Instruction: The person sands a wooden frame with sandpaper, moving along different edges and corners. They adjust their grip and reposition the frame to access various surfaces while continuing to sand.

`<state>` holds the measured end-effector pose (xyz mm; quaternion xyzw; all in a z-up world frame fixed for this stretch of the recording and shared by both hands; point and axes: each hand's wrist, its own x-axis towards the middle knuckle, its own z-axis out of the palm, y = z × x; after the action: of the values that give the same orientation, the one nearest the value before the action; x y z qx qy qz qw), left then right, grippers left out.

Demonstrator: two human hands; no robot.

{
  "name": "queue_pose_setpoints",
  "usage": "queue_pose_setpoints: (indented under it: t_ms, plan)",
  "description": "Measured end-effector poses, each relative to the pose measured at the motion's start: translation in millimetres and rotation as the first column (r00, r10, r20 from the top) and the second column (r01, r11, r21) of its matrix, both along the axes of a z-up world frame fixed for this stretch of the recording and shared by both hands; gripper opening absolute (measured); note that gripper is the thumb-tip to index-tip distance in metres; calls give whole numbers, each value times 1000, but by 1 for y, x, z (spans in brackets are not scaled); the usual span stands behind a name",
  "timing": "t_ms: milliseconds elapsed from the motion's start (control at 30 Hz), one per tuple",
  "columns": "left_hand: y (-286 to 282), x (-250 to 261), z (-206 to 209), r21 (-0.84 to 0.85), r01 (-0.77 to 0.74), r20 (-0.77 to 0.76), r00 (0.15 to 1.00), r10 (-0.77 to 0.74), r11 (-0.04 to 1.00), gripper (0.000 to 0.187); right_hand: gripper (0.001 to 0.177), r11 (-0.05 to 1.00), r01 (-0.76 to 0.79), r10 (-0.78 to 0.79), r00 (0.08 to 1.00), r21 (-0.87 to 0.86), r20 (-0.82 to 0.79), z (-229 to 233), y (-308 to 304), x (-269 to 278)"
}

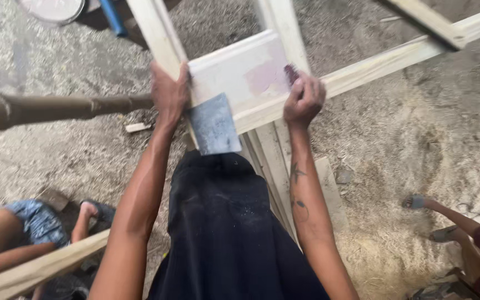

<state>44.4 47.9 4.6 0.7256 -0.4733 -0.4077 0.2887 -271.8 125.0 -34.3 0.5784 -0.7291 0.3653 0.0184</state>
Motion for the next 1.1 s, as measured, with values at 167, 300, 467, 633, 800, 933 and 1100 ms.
queue_pose_setpoints:
  t_ms: [167, 300, 467, 633, 800, 933, 1100]
  plan:
    - [-6, 7, -19, -132, 156, 240, 963, -121, 979, 60, 27, 992, -32, 33, 999, -121, 3, 11, 1, 5]
    - [-19, 19, -38, -182, 187, 135, 977, -164, 965, 74, 22, 982, 29, -26, 1000, -186, 15, -19, -7, 2]
    - [-11, 27, -64, -138, 253, 263, 942, -210, 958, 84, 38, 967, 103, -71, 987, -233, 145, -82, 21, -9]
    - [-11, 30, -47, -188, 265, 187, 955, -230, 946, 84, 43, 970, 232, -211, 953, -73, 218, -57, -8, -7]
    - [-8, 25, -36, -546, 328, 433, 898, -75, 771, 86, 22, 943, 141, -128, 990, -302, 64, -21, -12, 14]
    - [9, 19, -31, -288, 810, 792, 501, -348, 512, 18, 23, 957, 234, -211, 967, -171, 146, -8, -11, 22]
    - [-35, -36, -28, -245, 944, 658, 330, -677, 223, 63, 21, 953, 217, -196, 974, -212, 116, 4, -2, 33]
